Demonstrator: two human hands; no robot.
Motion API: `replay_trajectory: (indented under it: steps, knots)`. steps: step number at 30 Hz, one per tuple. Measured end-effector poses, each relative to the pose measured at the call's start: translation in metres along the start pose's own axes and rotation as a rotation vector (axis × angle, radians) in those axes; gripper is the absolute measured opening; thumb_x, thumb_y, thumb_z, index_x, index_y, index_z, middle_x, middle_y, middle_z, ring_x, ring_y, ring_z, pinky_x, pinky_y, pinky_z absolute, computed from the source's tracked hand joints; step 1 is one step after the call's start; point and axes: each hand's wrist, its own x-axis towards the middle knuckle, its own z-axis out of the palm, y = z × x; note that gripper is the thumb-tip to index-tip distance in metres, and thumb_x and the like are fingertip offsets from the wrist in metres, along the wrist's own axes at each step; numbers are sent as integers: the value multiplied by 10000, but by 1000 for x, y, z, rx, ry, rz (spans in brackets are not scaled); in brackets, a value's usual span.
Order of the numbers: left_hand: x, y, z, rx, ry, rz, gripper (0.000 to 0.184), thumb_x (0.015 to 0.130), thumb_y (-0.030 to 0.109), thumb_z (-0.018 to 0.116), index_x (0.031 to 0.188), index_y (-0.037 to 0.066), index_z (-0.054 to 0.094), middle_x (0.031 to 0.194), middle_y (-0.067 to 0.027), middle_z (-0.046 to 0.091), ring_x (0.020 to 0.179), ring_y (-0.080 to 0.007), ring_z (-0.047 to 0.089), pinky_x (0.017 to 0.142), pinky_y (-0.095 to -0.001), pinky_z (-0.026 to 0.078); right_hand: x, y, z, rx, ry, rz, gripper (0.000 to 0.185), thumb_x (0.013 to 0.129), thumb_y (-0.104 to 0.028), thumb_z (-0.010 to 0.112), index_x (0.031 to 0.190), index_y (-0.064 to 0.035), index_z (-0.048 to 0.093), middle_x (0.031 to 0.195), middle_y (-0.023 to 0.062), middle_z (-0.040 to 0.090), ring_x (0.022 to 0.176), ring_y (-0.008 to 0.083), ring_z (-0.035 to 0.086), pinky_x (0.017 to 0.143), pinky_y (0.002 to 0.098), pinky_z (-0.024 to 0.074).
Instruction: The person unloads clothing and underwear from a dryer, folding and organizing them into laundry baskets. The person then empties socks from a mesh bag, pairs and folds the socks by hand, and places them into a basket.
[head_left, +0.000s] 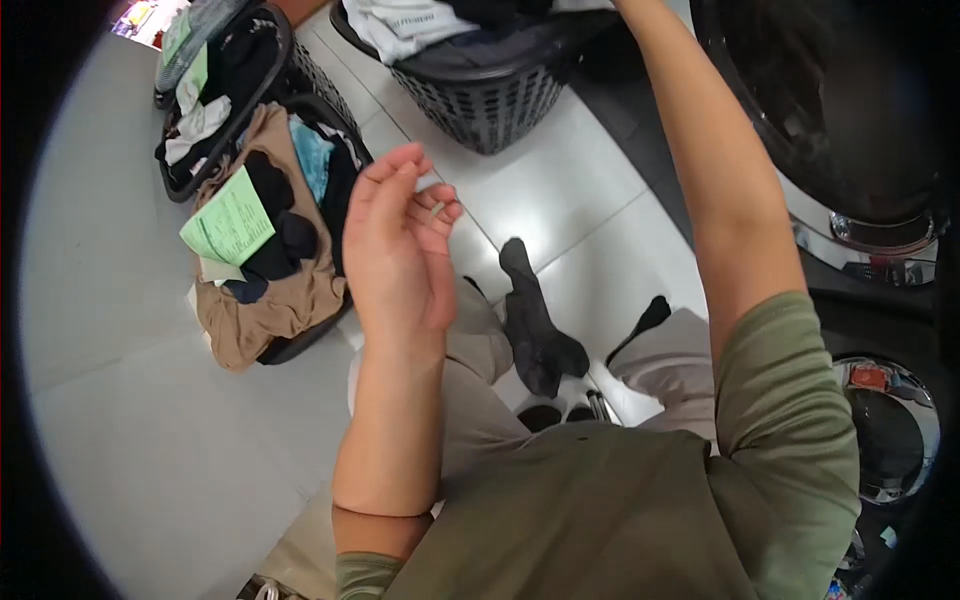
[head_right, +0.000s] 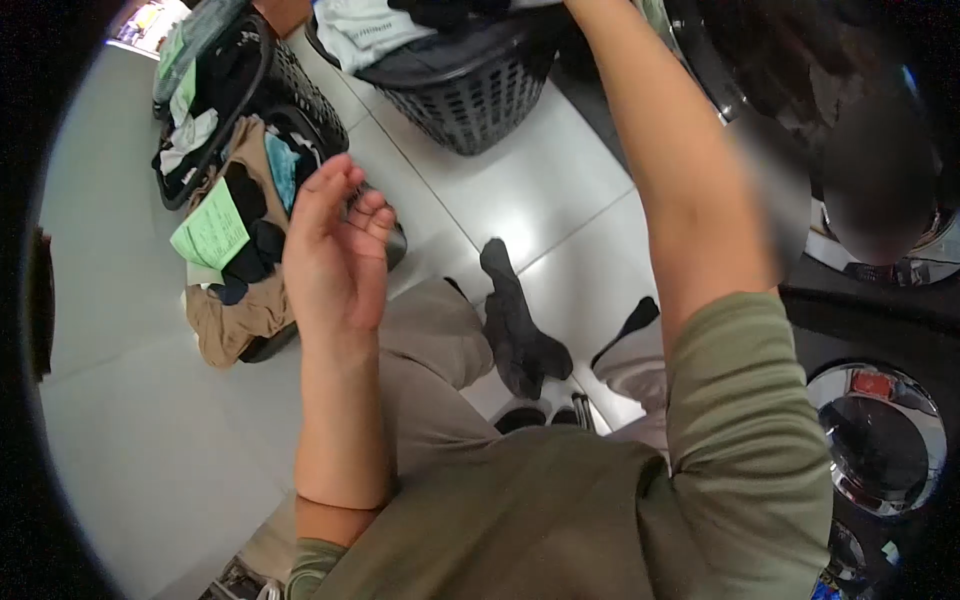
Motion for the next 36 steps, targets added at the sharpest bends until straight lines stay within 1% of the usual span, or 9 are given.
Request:
replay_trajectory:
  steps: [2, 4, 8, 11, 14, 17, 28, 34, 36]
  knots:
    - [2, 1, -8, -8, -4, 25, 237, 925, 113, 591, 1124, -16, 599, 987, -81, 616, 832, -182, 581, 730, -310, 498, -68, -13, -19, -98, 225, -116, 473, 911, -450, 586, 1176, -66, 662, 1100, 260, 658, 1060, 318, 645, 933, 357, 470]
    - [2, 3, -9, -5, 11, 22, 246, 919, 109, 600, 1122, -28, 605, 984, -86, 620, 830, -184, 584, 734, -309, 504, -179, -9, -14, 52, 178, 95, 229, 921, -254, 589, 945, -34, 645, 733, 189, 622, 631, 317, 619, 587, 409, 468]
    - [-4, 0, -9, 24, -5, 13, 231, 918, 101, 586, 1112, -24, 594, 994, -92, 608, 818, -183, 583, 732, -310, 501, -476, 8, 16, -221, -905, 909, 295, 865, -287, 623, 965, -11, 659, 908, 246, 664, 914, 387, 650, 820, 469, 506]
    - [-12, 0, -6, 59, -15, 23, 199, 916, 81, 553, 1087, -16, 587, 994, -97, 595, 791, -183, 584, 722, -316, 492, -589, -27, 19, -249, -1091, 861, 309, 796, -306, 726, 909, -23, 673, 884, 222, 679, 915, 383, 660, 818, 451, 515]
    - [-27, 5, 3, 114, -12, 19, 211, 916, 85, 555, 1097, -15, 596, 977, -91, 598, 794, -181, 583, 719, -313, 486, -599, -2, 23, -48, -1106, 968, 288, 781, -255, 712, 955, -34, 654, 875, 211, 671, 780, 386, 644, 720, 431, 512]
    - [-38, 11, 7, 181, -99, 50, 217, 913, 103, 571, 1091, -14, 609, 979, -86, 605, 778, -171, 585, 707, -299, 477, -547, 29, 14, 174, -701, 1069, 116, 789, -111, 682, 789, -70, 574, 695, 13, 567, 626, 119, 535, 566, 298, 459]
    - [-63, -39, -22, 1426, -592, 566, 375, 817, 166, 727, 1142, 14, 616, 994, -110, 630, 940, -299, 635, 852, -346, 501, -282, -134, -74, 1306, -605, 1119, 275, 957, -138, 573, 1142, 64, 603, 1001, 144, 676, 889, 212, 690, 805, 310, 591]
    - [-51, -3, -16, 1180, -223, 373, 199, 899, 158, 653, 1020, 1, 636, 840, -78, 663, 739, -150, 597, 702, -281, 471, -339, -83, -32, 745, -476, 1095, 249, 951, -220, 574, 1095, -29, 642, 883, 115, 692, 757, 210, 676, 690, 335, 542]
    - [-38, -2, -22, 1038, -210, 404, 221, 949, 207, 612, 1029, 2, 624, 833, -26, 630, 742, -80, 530, 673, -242, 441, -434, -48, 13, 320, -1033, 881, 330, 873, -338, 621, 964, -28, 687, 908, 119, 703, 789, 233, 663, 707, 395, 503]
